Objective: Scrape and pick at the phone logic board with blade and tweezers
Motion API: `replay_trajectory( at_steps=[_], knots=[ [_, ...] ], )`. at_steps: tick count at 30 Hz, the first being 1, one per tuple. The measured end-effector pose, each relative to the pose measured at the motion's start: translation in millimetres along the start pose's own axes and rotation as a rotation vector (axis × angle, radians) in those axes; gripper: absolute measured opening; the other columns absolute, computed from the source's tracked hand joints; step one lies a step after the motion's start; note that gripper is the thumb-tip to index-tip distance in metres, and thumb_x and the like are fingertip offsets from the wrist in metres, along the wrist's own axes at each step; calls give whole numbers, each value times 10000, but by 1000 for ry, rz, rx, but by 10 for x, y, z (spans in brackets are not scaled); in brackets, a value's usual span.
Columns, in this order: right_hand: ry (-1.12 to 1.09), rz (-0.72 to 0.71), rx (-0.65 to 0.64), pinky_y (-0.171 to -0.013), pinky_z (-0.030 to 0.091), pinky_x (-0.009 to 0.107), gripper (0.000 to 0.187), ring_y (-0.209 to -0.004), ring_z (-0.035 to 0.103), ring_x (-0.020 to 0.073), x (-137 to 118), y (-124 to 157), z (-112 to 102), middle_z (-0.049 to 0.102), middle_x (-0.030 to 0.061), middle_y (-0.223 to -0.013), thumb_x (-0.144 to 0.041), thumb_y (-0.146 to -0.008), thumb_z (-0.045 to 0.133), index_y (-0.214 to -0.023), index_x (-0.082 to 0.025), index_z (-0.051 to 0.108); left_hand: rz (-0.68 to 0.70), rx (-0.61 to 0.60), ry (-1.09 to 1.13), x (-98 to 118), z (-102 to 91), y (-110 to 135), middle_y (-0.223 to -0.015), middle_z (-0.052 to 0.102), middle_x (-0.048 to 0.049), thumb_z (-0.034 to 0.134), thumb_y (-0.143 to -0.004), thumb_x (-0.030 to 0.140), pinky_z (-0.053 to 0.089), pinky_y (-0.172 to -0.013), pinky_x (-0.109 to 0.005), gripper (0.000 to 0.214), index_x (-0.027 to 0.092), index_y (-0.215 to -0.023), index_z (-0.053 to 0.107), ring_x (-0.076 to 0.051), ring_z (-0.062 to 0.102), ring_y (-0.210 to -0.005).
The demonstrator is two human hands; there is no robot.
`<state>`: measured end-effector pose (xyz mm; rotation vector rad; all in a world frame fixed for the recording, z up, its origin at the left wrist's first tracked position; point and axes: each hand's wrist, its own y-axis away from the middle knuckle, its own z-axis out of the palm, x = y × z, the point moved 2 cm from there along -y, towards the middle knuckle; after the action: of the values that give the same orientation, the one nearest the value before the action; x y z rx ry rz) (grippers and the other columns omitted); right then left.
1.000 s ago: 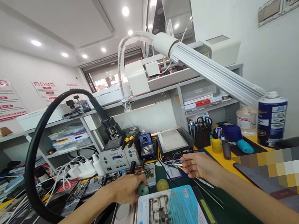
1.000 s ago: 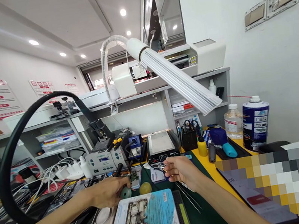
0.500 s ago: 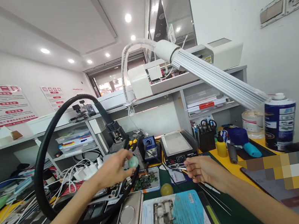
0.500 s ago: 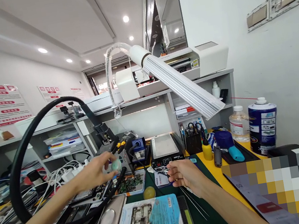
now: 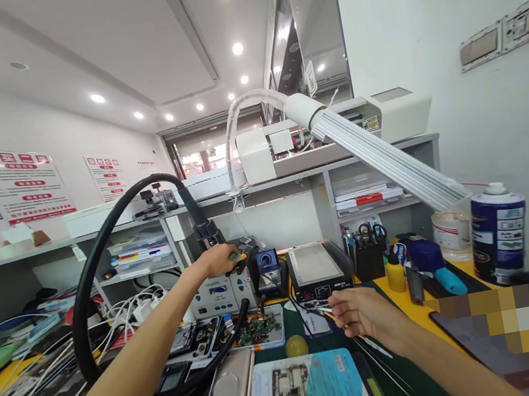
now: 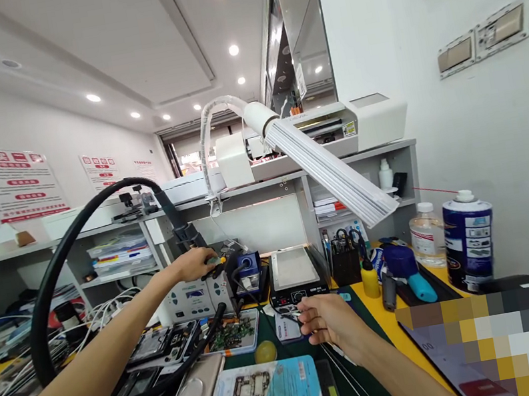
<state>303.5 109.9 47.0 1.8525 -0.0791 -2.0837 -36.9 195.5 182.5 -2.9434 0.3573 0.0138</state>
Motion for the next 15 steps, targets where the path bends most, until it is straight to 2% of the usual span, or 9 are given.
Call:
replay_trajectory(
  at_steps=[4,7,9,11,15],
  knots=[
    [14,-5,2,-863,641,428,320,-1020,735,230,-18,14,-3,712,86,-1255,-377,-1046,698,-1292,-175,667,1,-26,3,7,-48,-11,-1350,662,-106,678,-1026,401,611,-975,-474,378,183,-1333,638,-255,687,-1155],
    [25,-10,-9,-871,640,434,325,-1029,734,233,-25,27,-3,711,88,-1262,-381,-1046,697,-1296,-176,667,-19,-17,10,15,-148,137,-1368,654,-108,673,-1029,405,606,-989,-482,384,187,-1342,635,-263,681,-1172],
    [35,-14,-21,-868,640,432,323,-1026,733,232,-25,26,-7,711,88,-1260,-380,-1046,697,-1294,-176,667,-16,-65,16,41,-191,342,-1365,653,-109,678,-1024,408,606,-986,-488,401,179,-1349,628,-267,681,-1174],
    [46,-16,-34,-861,641,426,318,-1017,733,229,-18,19,-9,712,86,-1253,-379,-1046,698,-1289,-176,669,16,-193,30,103,-172,635,-1331,669,-100,676,-1026,412,613,-967,-472,383,173,-1323,642,-260,691,-1144],
    [75,1,-67,-837,643,409,307,-983,736,218,13,15,29,719,80,-1221,-384,-1048,694,-1270,-172,674,100,-482,13,322,71,1332,-1302,683,-99,687,-1022,397,617,-956,-462,357,171,-1296,654,-242,700,-1116]
  ],
)
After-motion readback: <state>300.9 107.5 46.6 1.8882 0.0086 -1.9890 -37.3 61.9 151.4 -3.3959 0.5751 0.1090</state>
